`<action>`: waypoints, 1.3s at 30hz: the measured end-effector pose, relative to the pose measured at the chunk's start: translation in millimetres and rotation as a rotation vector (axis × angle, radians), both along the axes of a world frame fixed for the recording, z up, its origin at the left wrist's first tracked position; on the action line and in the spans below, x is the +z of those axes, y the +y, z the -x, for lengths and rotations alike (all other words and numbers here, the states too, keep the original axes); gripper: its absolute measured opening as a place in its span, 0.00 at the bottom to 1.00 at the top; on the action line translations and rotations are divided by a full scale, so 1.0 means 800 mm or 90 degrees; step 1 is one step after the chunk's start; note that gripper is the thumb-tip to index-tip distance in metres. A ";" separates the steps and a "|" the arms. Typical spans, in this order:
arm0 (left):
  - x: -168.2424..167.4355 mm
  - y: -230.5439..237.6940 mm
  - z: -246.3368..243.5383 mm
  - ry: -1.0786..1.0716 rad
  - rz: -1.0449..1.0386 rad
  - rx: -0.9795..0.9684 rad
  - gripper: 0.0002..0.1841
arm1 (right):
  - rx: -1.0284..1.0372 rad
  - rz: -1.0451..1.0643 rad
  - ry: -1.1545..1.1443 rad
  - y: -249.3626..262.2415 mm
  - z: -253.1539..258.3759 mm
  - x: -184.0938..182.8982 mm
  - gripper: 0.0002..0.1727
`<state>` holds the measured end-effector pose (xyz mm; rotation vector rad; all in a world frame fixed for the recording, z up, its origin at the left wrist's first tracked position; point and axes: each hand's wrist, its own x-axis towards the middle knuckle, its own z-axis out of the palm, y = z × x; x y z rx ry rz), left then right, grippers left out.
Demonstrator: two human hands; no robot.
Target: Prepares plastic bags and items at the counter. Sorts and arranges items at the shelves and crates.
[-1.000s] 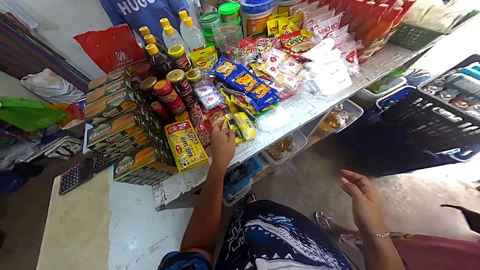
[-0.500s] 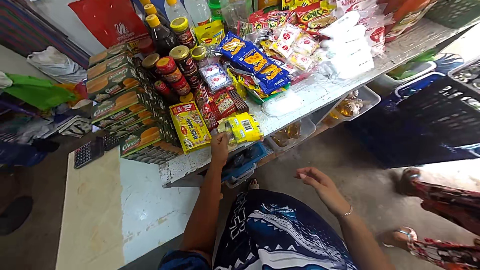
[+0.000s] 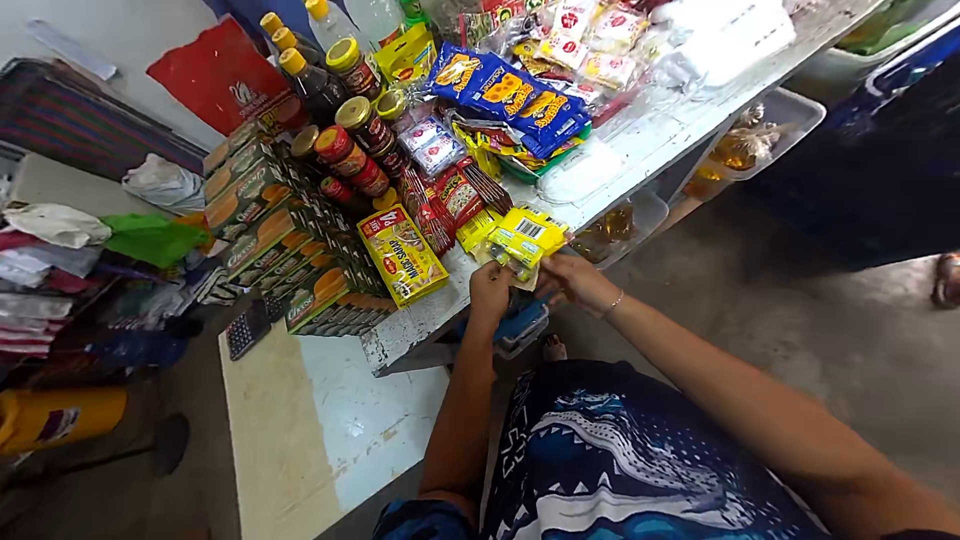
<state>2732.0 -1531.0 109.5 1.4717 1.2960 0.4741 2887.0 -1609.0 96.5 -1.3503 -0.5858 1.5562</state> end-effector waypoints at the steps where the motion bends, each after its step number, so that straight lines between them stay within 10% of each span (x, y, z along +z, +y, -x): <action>1: -0.001 -0.004 0.003 0.014 -0.018 -0.002 0.12 | -0.034 -0.002 0.003 0.003 0.003 0.002 0.16; 15: 0.021 -0.025 0.029 -0.042 0.113 -0.002 0.14 | -0.111 -0.011 -0.043 0.000 0.003 -0.011 0.09; 22: 0.000 -0.039 0.030 -0.101 0.115 -0.040 0.10 | -0.022 0.038 0.088 0.001 -0.012 -0.010 0.30; 39: -0.014 -0.091 0.020 -0.235 0.042 -0.060 0.11 | -0.492 0.009 0.061 0.023 0.021 0.010 0.14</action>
